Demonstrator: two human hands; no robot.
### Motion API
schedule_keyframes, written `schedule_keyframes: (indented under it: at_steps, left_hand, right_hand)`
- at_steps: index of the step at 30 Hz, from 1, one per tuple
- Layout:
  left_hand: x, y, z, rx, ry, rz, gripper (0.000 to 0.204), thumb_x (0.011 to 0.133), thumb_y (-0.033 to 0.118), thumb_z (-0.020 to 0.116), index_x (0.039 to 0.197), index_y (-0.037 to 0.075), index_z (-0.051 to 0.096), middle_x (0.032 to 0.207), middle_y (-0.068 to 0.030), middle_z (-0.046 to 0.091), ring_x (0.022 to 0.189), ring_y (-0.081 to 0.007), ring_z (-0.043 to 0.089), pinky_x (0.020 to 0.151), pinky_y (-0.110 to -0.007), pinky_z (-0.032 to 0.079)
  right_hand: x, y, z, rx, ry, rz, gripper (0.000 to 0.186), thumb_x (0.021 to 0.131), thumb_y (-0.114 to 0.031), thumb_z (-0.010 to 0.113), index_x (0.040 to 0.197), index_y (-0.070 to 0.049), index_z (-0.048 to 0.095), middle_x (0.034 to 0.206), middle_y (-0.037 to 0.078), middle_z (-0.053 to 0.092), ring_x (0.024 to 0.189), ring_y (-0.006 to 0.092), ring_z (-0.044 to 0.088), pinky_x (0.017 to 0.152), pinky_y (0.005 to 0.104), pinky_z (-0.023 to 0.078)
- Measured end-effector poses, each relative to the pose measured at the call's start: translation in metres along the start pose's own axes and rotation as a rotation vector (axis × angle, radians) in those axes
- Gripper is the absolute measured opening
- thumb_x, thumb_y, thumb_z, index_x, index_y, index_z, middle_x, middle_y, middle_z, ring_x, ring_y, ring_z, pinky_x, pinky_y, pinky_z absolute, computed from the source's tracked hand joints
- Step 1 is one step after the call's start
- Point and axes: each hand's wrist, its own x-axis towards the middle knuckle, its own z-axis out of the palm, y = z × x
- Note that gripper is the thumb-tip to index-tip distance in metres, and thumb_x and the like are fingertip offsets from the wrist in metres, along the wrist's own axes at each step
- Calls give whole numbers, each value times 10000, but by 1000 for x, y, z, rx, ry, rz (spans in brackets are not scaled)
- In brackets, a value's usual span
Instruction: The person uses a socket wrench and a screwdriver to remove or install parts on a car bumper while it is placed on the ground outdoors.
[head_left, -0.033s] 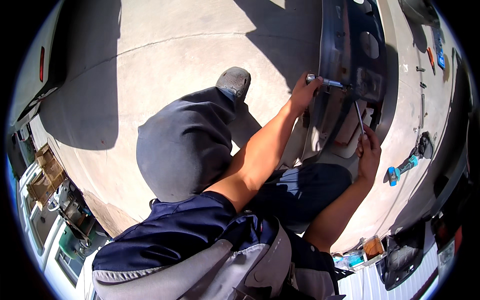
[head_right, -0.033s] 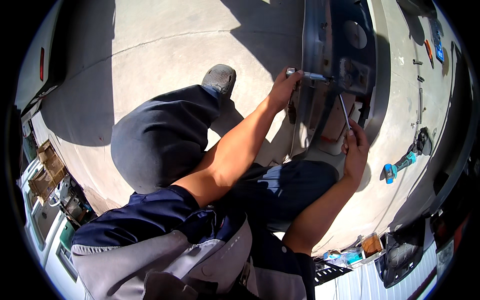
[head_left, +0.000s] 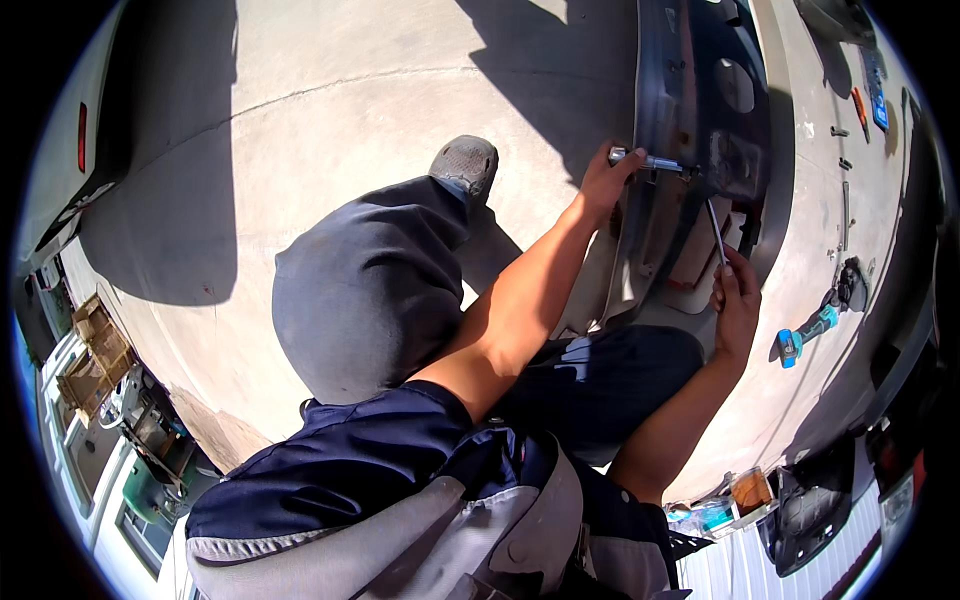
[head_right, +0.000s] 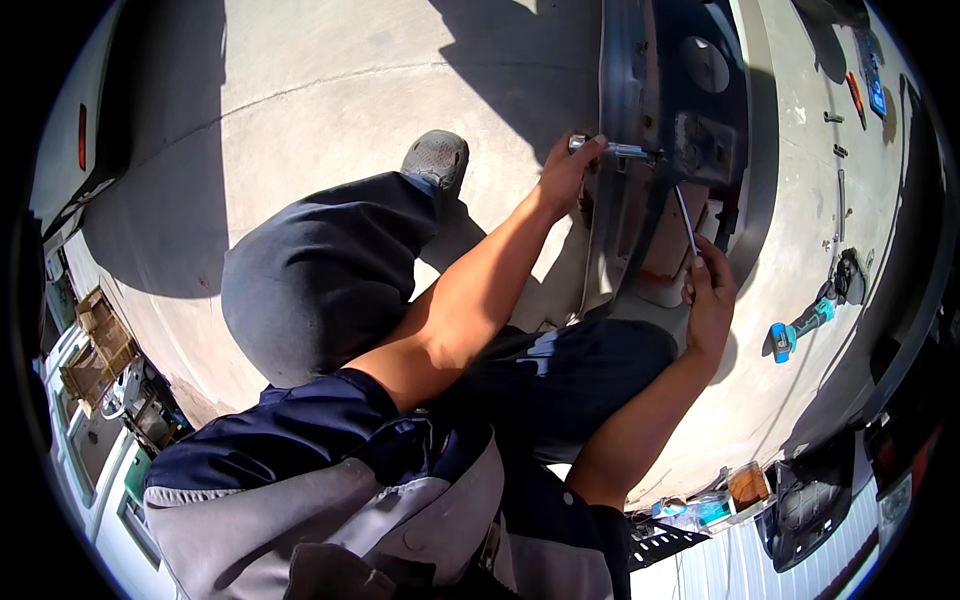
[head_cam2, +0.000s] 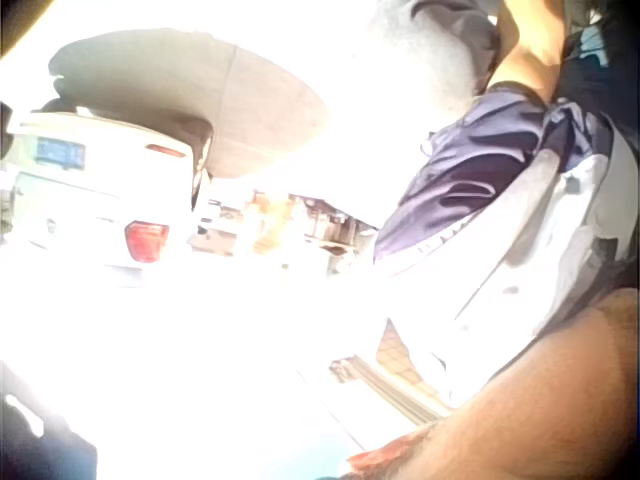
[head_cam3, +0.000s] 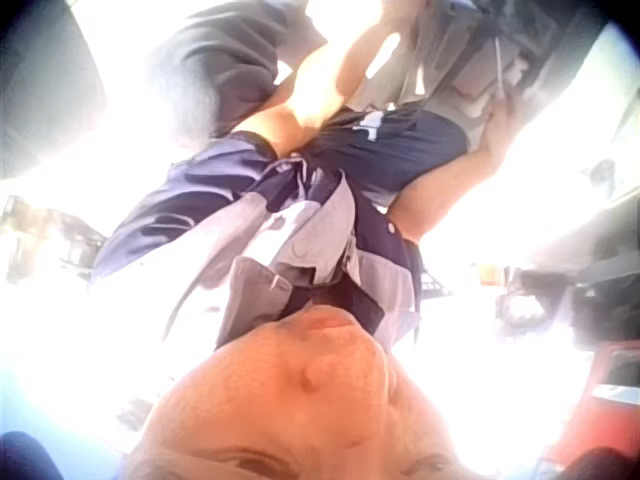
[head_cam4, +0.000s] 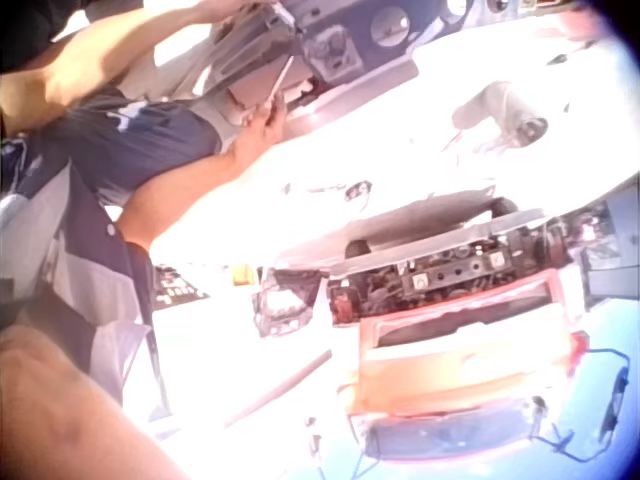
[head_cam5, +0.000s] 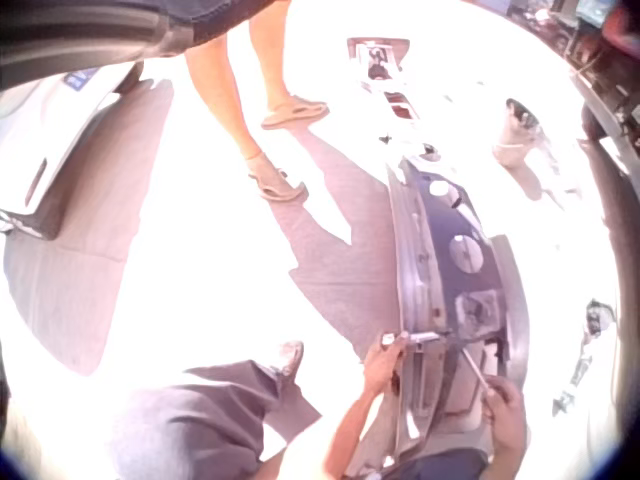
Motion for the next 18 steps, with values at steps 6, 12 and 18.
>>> schedule_keyframes:
  at_steps: [6, 12, 18]
  left_hand:
    - [11, 3, 3, 135, 8, -46, 355, 873, 348, 721, 974, 46, 563, 763, -7, 542, 722, -106, 502, 670, -276, 428]
    - [4, 11, 2, -138, -190, -319, 285, 926, 370, 657, 852, 121, 541, 679, 26, 468, 535, -74, 440, 488, -242, 355]
    - [2, 8, 13, -291, -207, -446, 274, 936, 360, 645, 870, 124, 522, 667, 21, 454, 509, -80, 425, 467, -241, 344]
  right_hand:
    - [4, 0, -3, -10, -7, 3, 308, 974, -115, 519, 1264, -22, 571, 801, -5, 498, 607, 30, 382, 503, 188, 296]
    - [1, 1, 2, 19, 37, 25, 285, 961, -97, 526, 1230, -23, 586, 741, -24, 477, 579, 24, 365, 489, 189, 275]
    - [0, 4, 1, -11, 105, 29, 293, 958, -110, 531, 1237, -30, 575, 754, -26, 476, 575, 21, 359, 488, 182, 264]
